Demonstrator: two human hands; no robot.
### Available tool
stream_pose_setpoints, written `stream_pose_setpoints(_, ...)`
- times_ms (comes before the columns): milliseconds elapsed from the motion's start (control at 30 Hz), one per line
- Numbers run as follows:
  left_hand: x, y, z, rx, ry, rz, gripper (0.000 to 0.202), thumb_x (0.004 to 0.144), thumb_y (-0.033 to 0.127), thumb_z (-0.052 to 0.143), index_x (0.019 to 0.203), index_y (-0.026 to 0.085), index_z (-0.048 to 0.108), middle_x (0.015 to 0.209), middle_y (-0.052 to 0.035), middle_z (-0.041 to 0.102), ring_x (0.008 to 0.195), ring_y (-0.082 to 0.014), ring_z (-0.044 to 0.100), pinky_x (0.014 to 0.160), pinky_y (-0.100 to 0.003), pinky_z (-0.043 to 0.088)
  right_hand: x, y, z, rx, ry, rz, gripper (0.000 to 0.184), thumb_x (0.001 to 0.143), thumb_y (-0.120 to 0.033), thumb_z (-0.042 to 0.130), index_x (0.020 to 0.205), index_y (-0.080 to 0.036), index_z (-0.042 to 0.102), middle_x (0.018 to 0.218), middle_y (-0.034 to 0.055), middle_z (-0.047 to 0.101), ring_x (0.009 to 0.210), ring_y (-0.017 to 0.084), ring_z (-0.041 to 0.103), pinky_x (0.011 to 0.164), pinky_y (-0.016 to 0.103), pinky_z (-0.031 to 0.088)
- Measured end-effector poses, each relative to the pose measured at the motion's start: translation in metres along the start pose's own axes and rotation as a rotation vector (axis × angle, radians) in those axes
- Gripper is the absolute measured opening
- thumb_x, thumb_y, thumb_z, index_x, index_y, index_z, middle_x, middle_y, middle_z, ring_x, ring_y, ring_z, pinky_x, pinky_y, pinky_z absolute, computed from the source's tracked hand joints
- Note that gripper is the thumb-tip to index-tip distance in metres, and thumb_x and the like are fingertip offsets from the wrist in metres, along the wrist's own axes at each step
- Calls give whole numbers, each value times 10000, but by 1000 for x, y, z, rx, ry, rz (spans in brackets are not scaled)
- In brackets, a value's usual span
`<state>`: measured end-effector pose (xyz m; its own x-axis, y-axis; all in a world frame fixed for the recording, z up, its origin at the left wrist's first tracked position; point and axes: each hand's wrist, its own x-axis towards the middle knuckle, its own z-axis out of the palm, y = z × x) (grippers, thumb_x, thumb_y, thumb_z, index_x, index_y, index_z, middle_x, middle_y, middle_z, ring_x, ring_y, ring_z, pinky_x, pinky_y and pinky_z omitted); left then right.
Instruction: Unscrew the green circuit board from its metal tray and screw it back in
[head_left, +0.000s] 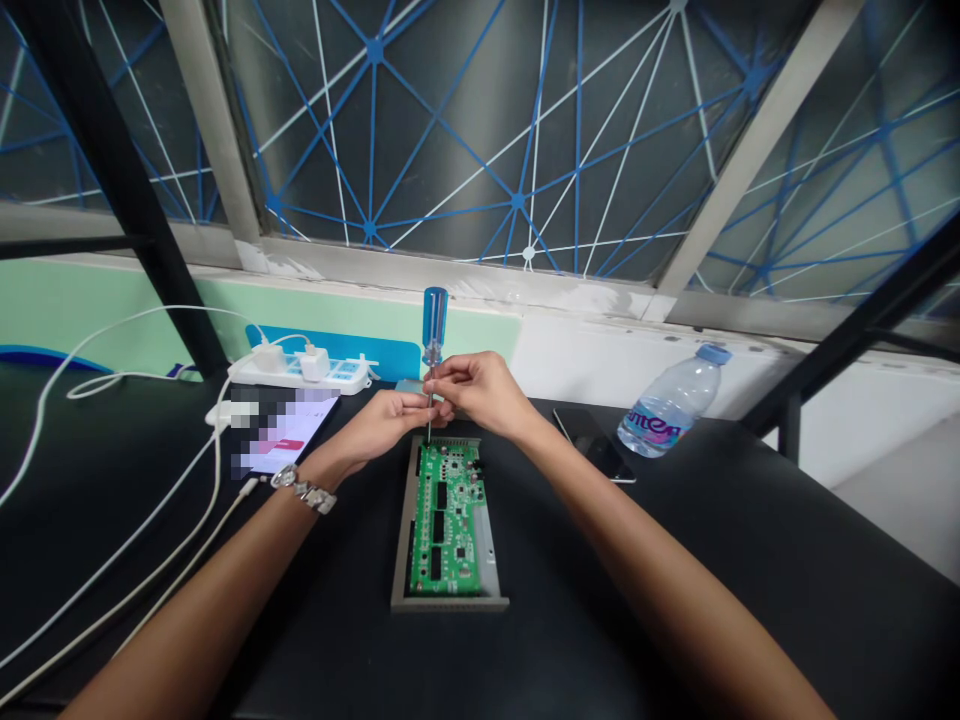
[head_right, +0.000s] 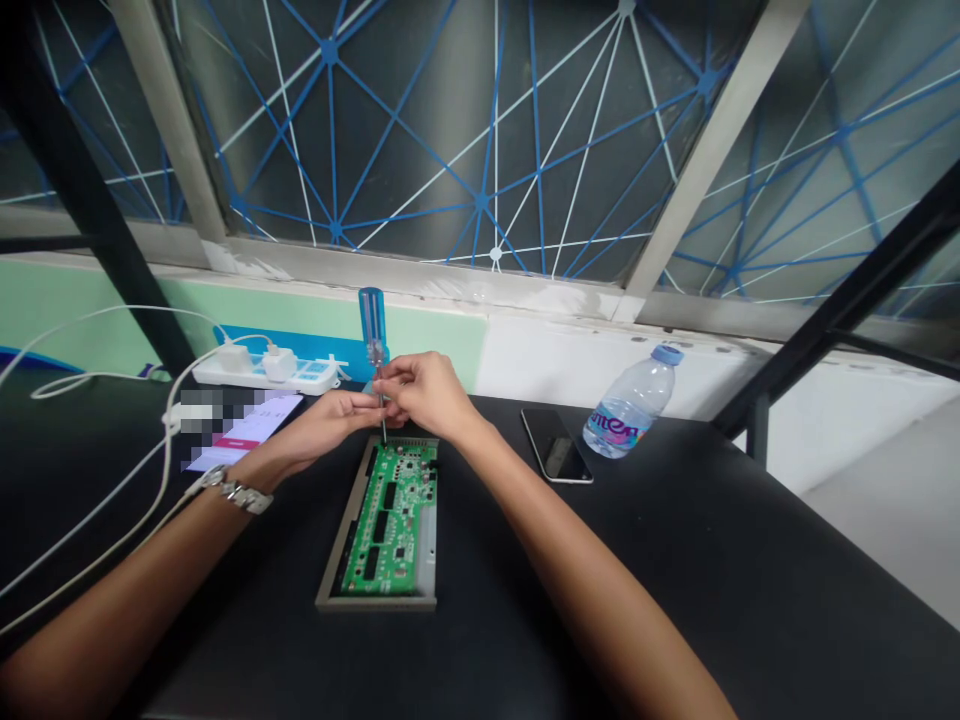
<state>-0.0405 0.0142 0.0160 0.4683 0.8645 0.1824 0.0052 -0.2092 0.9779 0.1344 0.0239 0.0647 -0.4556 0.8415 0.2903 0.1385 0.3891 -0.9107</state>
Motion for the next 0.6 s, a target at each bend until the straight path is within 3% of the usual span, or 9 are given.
stream_pose_setpoints(233, -1, 8, 5, 44, -16, 6, 229, 884, 316, 616, 990, 160, 746, 1051, -96, 750, 1019, -214, 678, 1060, -414, 404, 0, 3, 5, -157, 165, -80, 217, 757, -331, 716, 699, -181, 570, 620, 1, 622, 521, 138, 619, 464, 242, 465)
stream_pose_setpoints(433, -1, 5, 5, 39, -16, 9, 220, 885, 334, 624, 996, 180, 734, 1054, -90, 750, 1026, -215, 685, 1041, -416, 428, 0, -10, -5, -183, 83, -107, 288, 796, -377, 696, 974, -174, 598, 877, 47, 675, 695, 154, 656, 633, 282, 520)
stream_pose_setpoints(600, -1, 5, 5, 19, -9, 0, 200, 868, 302, 649, 1008, 183, 727, 1061, -81, 753, 1051, -219, 685, 1043, -416, 434, -1, -18, -11, -106, 6, -156, 267, 828, -345, 657, 990, -136, 627, 960, 92, 683, 858, 195, 657, 783, 339, 516)
